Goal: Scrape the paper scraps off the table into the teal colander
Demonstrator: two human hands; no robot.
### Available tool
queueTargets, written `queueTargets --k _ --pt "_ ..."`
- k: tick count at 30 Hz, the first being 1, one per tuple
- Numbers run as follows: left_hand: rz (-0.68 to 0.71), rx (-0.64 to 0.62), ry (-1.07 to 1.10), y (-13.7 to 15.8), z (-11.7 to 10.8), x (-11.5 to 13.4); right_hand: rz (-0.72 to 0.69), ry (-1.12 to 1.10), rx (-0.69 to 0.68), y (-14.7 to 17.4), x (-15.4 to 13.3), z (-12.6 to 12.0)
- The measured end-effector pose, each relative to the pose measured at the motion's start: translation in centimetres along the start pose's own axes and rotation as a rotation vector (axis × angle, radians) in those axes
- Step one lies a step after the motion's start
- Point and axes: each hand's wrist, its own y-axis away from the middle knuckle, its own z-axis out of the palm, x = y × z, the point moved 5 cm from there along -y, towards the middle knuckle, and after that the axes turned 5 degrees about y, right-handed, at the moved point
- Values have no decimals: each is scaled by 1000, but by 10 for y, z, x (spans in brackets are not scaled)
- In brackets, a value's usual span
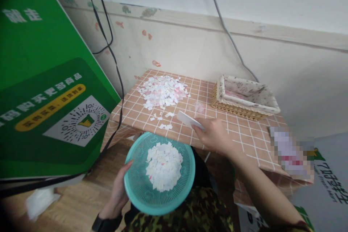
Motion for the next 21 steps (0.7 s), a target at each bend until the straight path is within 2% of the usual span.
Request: queueTargets --k 5,11,18,21 --pt "-6 17 -27 0 -3 -1 -105 -64 -18 9 -28 17" --pt "20 40 -44 -1 -5 -2 -179 98 -9 7 -36 28" --pt "-11 47 -29 0 -5 0 31 311 45 14 0 21" --pt "18 63 -25 1 -6 4 122 360 121 15 13 12"
